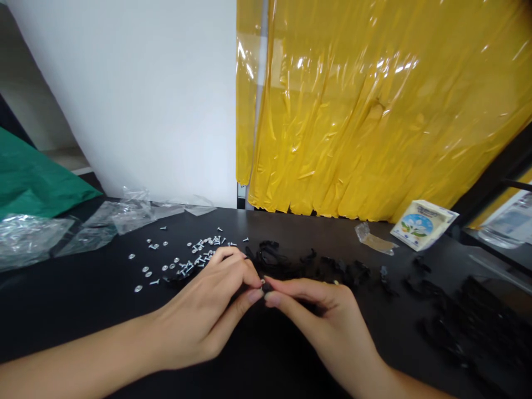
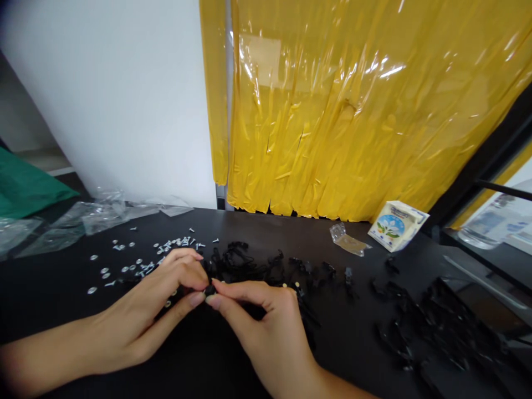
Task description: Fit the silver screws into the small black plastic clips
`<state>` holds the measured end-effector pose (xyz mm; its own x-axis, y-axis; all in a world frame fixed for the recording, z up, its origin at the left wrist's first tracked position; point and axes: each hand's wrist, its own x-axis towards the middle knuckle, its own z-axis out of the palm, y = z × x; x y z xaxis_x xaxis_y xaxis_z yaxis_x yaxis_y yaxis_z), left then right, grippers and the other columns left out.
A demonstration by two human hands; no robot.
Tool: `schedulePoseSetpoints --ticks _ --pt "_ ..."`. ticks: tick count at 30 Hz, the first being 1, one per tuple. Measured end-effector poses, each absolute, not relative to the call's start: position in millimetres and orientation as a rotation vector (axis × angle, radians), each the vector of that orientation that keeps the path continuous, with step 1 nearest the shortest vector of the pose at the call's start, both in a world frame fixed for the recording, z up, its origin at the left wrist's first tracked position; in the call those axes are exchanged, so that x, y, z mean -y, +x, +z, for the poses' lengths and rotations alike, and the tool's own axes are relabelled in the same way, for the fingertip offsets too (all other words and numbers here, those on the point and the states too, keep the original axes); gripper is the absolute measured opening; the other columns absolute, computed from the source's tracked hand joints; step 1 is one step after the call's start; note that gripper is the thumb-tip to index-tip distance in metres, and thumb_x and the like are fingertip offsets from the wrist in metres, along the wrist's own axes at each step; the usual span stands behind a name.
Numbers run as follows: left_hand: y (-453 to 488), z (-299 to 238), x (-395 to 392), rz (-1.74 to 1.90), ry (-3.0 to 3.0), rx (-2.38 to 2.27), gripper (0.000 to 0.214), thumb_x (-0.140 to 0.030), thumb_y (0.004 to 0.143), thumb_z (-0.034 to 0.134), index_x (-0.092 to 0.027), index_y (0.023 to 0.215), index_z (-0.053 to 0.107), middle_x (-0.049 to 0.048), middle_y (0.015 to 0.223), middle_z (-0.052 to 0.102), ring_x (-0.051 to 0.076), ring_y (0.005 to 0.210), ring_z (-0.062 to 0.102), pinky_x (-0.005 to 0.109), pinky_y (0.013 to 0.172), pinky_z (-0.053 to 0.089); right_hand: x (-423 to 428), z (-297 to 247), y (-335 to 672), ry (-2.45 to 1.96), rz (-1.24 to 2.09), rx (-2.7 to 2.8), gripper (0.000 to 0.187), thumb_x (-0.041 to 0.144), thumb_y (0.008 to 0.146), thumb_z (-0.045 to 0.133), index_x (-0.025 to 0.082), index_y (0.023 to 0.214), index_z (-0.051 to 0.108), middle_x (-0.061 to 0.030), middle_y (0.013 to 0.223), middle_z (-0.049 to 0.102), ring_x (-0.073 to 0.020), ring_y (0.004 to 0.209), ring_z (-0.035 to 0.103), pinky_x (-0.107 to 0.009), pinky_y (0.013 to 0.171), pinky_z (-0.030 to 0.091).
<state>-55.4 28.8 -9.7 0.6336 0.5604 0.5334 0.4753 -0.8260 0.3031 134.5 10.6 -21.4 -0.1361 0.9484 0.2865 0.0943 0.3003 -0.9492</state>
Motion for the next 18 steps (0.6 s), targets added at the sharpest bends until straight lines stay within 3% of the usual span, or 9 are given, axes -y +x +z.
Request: schedulePoseSetpoints --ticks 8,18 --pt "-53.3 -3.0 -27.9 0.849 2.777 -0.913 0.014 -0.017 0.092 0.032 -0.020 0.089 0.046 -0.0002 0.075 0.052 0.014 0.066 0.046 0.031 0.074 0.038 -10.2 -21.2 134.4 -0.999 1.016 1.510 0.012 0.029 0.070 0.071 0.028 0.081 0.075 0.0017 0.084 0.074 -0.0211 0.077 0.071 -0.032 0.077 0.059" --pt "-52.6 -5.7 -27.1 0.796 2.791 -0.853 0.018 -0.016 0.092 0.027 -0.020 0.088 0.045 0.0006 0.078 0.056 0.014 0.068 0.050 0.035 0.084 0.037 -8.5 -20.8 134.3 -0.973 1.083 1.526 0.012 0.030 0.071 0.071 0.027 0.082 0.075 0.0010 0.083 0.075 -0.0199 0.077 0.071 -0.028 0.074 0.059"
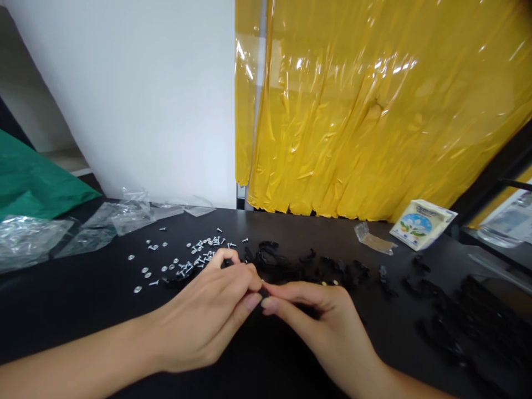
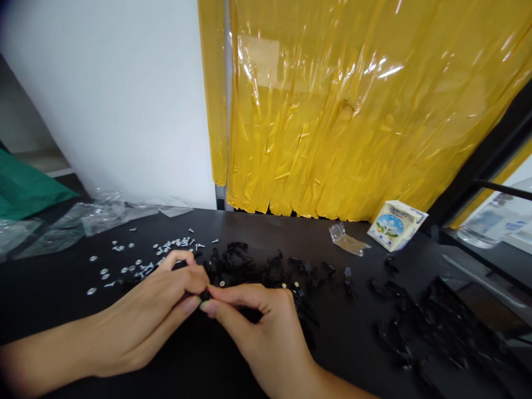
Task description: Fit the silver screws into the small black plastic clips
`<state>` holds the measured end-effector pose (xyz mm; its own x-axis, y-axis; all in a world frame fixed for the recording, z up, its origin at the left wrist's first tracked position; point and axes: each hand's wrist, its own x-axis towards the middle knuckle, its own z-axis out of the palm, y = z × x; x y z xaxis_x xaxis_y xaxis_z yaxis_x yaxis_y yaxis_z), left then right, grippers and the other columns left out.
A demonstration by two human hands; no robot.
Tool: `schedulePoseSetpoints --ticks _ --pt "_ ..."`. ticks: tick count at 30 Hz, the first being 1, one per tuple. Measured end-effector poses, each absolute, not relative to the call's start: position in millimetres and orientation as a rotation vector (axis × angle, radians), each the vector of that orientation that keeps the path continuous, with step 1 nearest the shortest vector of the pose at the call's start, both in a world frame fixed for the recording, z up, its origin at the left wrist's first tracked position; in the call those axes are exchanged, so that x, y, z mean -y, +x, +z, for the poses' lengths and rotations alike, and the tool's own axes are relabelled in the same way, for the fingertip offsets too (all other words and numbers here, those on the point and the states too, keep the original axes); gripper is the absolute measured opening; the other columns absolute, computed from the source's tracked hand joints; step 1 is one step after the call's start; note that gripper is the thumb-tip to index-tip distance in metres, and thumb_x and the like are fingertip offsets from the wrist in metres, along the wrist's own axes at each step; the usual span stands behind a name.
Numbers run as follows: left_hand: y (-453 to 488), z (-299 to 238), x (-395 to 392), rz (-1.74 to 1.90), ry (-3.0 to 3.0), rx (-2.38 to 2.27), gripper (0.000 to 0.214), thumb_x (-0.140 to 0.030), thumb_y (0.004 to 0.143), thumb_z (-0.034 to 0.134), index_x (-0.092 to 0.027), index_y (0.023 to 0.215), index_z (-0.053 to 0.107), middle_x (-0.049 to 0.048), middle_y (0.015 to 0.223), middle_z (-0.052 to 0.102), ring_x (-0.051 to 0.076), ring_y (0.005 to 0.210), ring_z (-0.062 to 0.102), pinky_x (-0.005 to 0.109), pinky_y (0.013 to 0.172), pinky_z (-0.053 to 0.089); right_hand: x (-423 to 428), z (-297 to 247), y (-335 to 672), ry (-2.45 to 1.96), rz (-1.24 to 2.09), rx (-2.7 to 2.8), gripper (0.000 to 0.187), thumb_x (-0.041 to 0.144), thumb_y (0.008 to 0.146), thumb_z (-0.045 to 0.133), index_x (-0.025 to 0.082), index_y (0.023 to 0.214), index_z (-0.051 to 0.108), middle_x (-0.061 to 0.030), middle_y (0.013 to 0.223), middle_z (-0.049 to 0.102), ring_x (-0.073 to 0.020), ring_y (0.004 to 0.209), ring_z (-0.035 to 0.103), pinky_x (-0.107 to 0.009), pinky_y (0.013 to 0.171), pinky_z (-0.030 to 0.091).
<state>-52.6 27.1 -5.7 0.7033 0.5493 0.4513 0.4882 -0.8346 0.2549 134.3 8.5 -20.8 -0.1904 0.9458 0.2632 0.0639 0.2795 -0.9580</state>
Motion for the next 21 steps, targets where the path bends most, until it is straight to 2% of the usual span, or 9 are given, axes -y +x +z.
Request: schedulePoseSetpoints --ticks 9,14,21 --pt "-53.6 -7.1 -28.5 0.909 2.884 -0.875 0.019 -0.014 0.090 0.032 -0.020 0.079 0.046 -0.0027 0.066 0.054 0.011 0.057 0.047 0.033 0.081 0.038 -9.4 -22.6 133.5 -0.924 1.146 1.470 0.021 0.038 0.068 0.073 0.023 0.083 0.074 -0.0017 0.081 0.075 -0.0188 0.073 0.071 -0.027 0.070 0.059" --pt "-51.5 -7.4 -25.1 1.002 2.758 -0.961 0.009 -0.018 0.090 0.038 -0.020 0.088 0.047 -0.0014 0.072 0.057 0.013 0.064 0.051 0.032 0.078 0.039 -11.8 -19.8 133.9 -0.922 1.164 1.424 0.021 0.038 0.069 0.072 0.021 0.082 0.074 -0.0026 0.080 0.074 -0.0190 0.075 0.070 -0.029 0.074 0.058" --pt "-53.2 -6.7 -24.5 0.926 2.758 -0.904 0.012 -0.015 0.090 0.035 -0.020 0.093 0.045 0.0000 0.077 0.058 0.014 0.065 0.051 0.030 0.071 0.039 -12.0 -21.0 135.0 -0.942 1.159 1.439 0.014 0.034 0.067 0.075 0.022 0.076 0.074 -0.0012 0.077 0.074 -0.0183 0.072 0.070 -0.025 0.069 0.058"
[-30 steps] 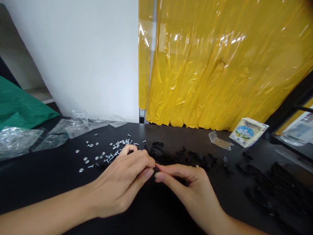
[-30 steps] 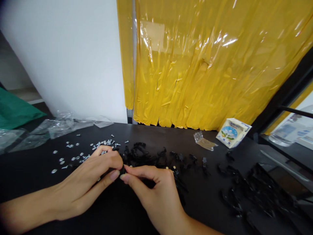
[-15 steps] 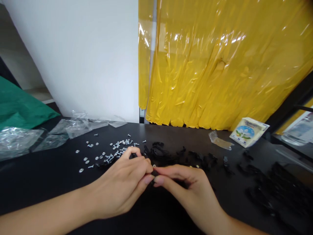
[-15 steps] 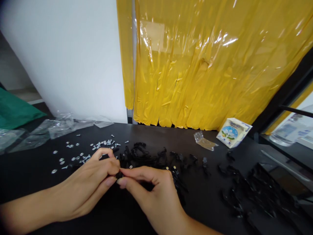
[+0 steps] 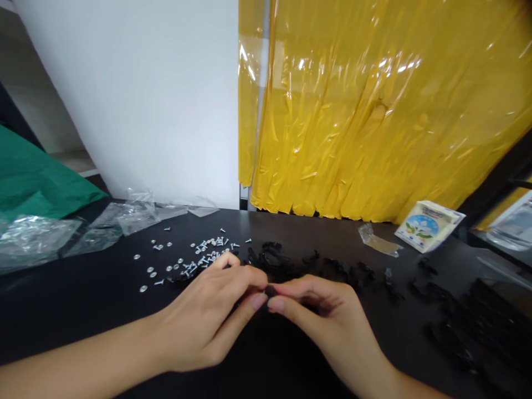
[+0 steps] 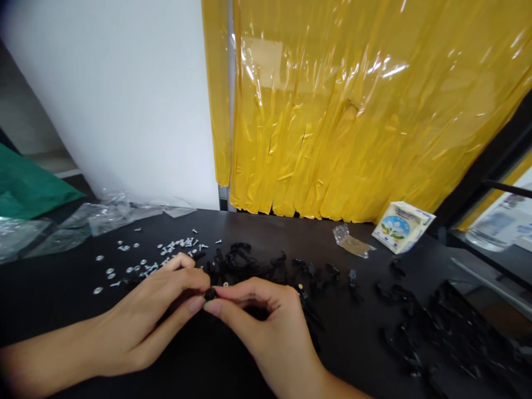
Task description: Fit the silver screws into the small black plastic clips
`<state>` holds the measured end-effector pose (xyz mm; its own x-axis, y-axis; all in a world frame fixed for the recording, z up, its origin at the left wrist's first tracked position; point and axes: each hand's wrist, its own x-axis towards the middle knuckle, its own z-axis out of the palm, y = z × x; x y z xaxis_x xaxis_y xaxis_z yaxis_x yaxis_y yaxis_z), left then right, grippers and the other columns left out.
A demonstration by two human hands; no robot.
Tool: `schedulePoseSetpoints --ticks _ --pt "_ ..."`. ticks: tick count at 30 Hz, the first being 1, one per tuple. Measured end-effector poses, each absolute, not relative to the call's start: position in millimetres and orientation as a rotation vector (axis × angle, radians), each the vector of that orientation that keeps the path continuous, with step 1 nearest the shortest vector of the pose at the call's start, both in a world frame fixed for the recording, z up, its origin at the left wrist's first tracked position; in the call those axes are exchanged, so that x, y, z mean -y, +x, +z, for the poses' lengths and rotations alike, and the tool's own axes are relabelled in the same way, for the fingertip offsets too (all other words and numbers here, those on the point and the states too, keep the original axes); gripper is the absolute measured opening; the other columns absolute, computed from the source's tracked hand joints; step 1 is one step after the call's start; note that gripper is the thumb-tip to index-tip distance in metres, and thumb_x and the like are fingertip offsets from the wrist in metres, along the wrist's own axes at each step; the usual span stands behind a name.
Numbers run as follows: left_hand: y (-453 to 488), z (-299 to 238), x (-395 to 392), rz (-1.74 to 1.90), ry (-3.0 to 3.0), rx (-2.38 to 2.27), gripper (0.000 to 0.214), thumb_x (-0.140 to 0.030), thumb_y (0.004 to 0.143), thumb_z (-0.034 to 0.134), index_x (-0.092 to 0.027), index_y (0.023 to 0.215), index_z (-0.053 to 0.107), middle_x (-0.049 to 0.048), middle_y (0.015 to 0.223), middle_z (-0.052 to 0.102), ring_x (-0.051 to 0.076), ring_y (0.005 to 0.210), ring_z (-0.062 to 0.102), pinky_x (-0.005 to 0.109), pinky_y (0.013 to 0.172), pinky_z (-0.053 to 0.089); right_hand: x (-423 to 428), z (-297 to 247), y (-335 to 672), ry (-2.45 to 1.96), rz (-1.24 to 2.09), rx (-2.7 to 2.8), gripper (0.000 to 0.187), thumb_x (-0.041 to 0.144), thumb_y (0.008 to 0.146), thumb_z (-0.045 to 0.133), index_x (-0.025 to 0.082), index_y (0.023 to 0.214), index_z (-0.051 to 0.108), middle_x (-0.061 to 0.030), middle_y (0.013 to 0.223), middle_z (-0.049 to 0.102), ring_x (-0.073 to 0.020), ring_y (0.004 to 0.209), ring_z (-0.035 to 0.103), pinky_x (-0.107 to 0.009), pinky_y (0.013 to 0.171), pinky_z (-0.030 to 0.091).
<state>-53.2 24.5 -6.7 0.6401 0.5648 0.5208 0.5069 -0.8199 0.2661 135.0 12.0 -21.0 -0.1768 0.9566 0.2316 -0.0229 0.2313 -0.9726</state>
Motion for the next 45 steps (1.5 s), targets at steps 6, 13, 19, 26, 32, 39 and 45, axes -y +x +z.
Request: schedulePoseSetpoints --ticks 6,13,19,26,32,39,45 --pt "-57.0 -4.8 -27.1 0.812 2.853 -0.787 0.012 -0.012 0.089 0.034 -0.020 0.095 0.041 -0.0010 0.073 0.054 0.013 0.061 0.048 0.031 0.070 0.039 -11.9 -24.1 134.6 -0.919 1.147 1.477 0.011 0.030 0.066 0.076 0.024 0.074 0.074 -0.0003 0.075 0.074 -0.0175 0.068 0.070 -0.023 0.064 0.058" --pt "-55.6 -4.1 -26.3 0.818 2.886 -0.752 0.011 -0.013 0.091 0.030 -0.020 0.088 0.038 -0.0024 0.068 0.048 0.013 0.060 0.045 0.028 0.069 0.040 -12.0 -22.4 133.7 -0.904 1.141 1.500 0.009 0.030 0.065 0.076 0.024 0.072 0.074 -0.0004 0.073 0.074 -0.0174 0.066 0.070 -0.022 0.063 0.058" --pt "-55.7 -6.0 -26.4 0.875 2.956 -0.716 0.010 -0.012 0.090 0.032 -0.020 0.085 0.036 -0.0029 0.070 0.049 0.012 0.056 0.041 0.031 0.072 0.039 -9.8 -23.1 134.1 -0.868 1.080 1.527 0.008 0.027 0.066 0.076 0.025 0.073 0.075 -0.0003 0.078 0.074 -0.0173 0.071 0.070 -0.023 0.067 0.057" --pt "-55.6 -6.7 -27.3 0.955 2.855 -0.828 0.012 -0.012 0.090 0.034 -0.020 0.084 0.040 -0.0036 0.069 0.050 0.011 0.057 0.042 0.030 0.071 0.038 -11.8 -21.4 134.9 -0.905 1.030 1.510 0.009 0.027 0.068 0.074 0.024 0.077 0.074 -0.0012 0.079 0.074 -0.0179 0.072 0.070 -0.024 0.068 0.057" --pt "-55.1 -7.9 -28.7 1.009 2.702 -0.898 0.010 -0.015 0.090 0.043 -0.020 0.098 0.045 -0.0013 0.075 0.054 0.011 0.068 0.051 0.026 0.071 0.041 -14.0 -20.6 135.6 -0.956 1.049 1.484 0.010 0.029 0.069 0.073 0.023 0.077 0.074 -0.0011 0.078 0.074 -0.0178 0.073 0.070 -0.024 0.070 0.057" --pt "-55.0 -9.5 -29.1 1.068 2.651 -0.902 0.011 -0.015 0.090 0.042 -0.020 0.097 0.049 0.0004 0.079 0.057 0.012 0.072 0.052 0.025 0.069 0.042 -13.6 -20.6 135.2 -0.960 1.035 1.479 0.010 0.029 0.070 0.072 0.023 0.078 0.073 -0.0008 0.079 0.074 -0.0175 0.073 0.070 -0.025 0.070 0.058" --pt "-54.5 -13.0 -27.9 1.051 2.625 -0.947 0.008 -0.016 0.089 0.043 -0.020 0.095 0.048 0.0012 0.080 0.056 0.012 0.073 0.051 0.023 0.067 0.043 -15.0 -21.4 135.5 -0.974 1.038 1.460 0.011 0.029 0.069 0.073 0.022 0.079 0.073 -0.0010 0.079 0.074 -0.0177 0.074 0.070 -0.025 0.071 0.058"
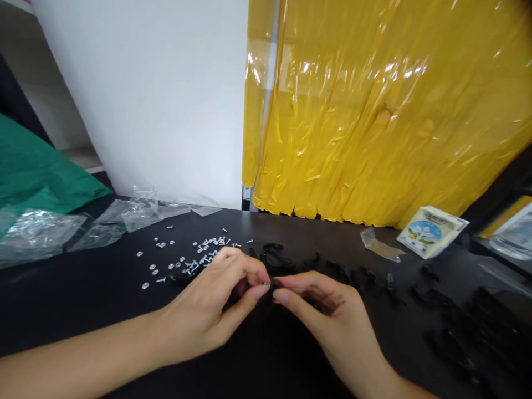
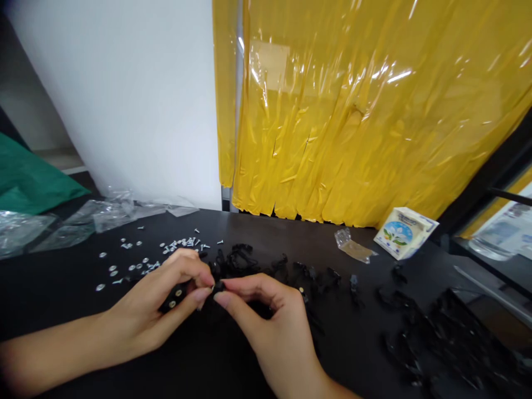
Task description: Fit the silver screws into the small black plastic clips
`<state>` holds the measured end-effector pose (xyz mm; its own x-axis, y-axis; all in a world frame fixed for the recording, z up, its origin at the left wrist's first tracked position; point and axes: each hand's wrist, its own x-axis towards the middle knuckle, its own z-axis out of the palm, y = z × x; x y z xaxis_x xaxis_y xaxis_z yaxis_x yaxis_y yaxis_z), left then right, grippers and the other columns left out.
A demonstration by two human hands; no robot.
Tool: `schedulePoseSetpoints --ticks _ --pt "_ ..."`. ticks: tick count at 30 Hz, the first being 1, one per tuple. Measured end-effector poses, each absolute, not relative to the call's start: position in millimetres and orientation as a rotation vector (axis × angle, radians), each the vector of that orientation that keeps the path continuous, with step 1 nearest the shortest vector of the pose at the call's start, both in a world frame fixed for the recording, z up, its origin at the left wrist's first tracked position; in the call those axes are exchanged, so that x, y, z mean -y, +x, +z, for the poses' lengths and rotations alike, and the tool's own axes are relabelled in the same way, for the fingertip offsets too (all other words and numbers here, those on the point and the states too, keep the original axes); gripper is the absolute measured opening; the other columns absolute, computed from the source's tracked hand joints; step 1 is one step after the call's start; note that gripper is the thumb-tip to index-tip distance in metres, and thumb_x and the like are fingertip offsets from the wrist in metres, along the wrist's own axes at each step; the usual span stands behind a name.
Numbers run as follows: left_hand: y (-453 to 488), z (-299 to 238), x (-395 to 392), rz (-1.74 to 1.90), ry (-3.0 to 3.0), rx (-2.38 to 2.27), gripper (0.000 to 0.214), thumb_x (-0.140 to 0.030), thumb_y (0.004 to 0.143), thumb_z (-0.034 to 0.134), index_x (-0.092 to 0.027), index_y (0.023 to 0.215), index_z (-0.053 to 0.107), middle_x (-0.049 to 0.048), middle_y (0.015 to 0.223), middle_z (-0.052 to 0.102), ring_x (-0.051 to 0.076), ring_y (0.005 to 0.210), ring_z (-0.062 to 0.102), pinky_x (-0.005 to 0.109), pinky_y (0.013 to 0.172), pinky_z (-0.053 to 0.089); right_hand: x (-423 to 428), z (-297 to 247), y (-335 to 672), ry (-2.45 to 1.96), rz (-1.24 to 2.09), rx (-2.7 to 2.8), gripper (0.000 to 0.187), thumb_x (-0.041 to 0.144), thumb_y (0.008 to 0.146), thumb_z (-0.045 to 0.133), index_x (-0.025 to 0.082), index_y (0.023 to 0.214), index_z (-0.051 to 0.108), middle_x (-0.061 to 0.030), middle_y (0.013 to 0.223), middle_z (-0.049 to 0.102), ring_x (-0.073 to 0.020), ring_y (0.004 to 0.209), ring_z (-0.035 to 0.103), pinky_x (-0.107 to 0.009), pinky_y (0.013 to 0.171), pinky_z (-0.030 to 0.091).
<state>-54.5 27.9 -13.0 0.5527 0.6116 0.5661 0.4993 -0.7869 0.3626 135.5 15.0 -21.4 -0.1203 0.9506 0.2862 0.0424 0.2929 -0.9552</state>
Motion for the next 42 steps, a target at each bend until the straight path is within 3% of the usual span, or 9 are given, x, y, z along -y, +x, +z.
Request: schedulePoseSetpoints --ticks 12,19,26,42 --pt "-52.6 -8.4 -25.8 0.908 2.699 -0.995 0.005 -0.019 0.090 0.037 -0.019 0.091 0.042 0.0009 0.077 0.051 0.014 0.072 0.046 0.028 0.070 0.042 -11.2 -18.9 135.2 -0.968 0.990 1.549 0.010 0.027 0.072 0.070 0.022 0.080 0.073 -0.0019 0.082 0.074 -0.0188 0.078 0.070 -0.027 0.075 0.057" --pt "-54.6 -9.0 -25.5 0.906 2.656 -0.956 0.017 -0.021 0.094 0.027 -0.020 0.083 0.041 0.0008 0.074 0.048 0.014 0.071 0.043 0.028 0.069 0.040 -10.9 -19.2 135.4 -0.985 0.945 1.550 0.011 0.028 0.072 0.070 0.022 0.081 0.073 -0.0022 0.081 0.074 -0.0197 0.078 0.070 -0.029 0.075 0.058" --pt "-51.1 -8.1 -24.8 1.041 2.624 -0.969 0.010 -0.022 0.091 0.040 -0.019 0.097 0.047 0.0016 0.081 0.054 0.013 0.074 0.048 0.026 0.071 0.042 -11.9 -19.4 136.0 -0.966 0.952 1.536 0.012 0.029 0.074 0.068 0.022 0.083 0.073 -0.0021 0.083 0.074 -0.0192 0.079 0.070 -0.029 0.075 0.057" --pt "-52.9 -13.9 -28.2 1.037 2.951 -0.912 0.013 -0.008 0.088 0.039 -0.019 0.094 0.043 0.0008 0.080 0.058 0.013 0.069 0.051 0.035 0.081 0.038 -9.8 -19.8 135.1 -0.947 0.907 1.563 0.009 0.027 0.072 0.071 0.024 0.080 0.074 -0.0017 0.081 0.074 -0.0195 0.075 0.070 -0.029 0.074 0.058"
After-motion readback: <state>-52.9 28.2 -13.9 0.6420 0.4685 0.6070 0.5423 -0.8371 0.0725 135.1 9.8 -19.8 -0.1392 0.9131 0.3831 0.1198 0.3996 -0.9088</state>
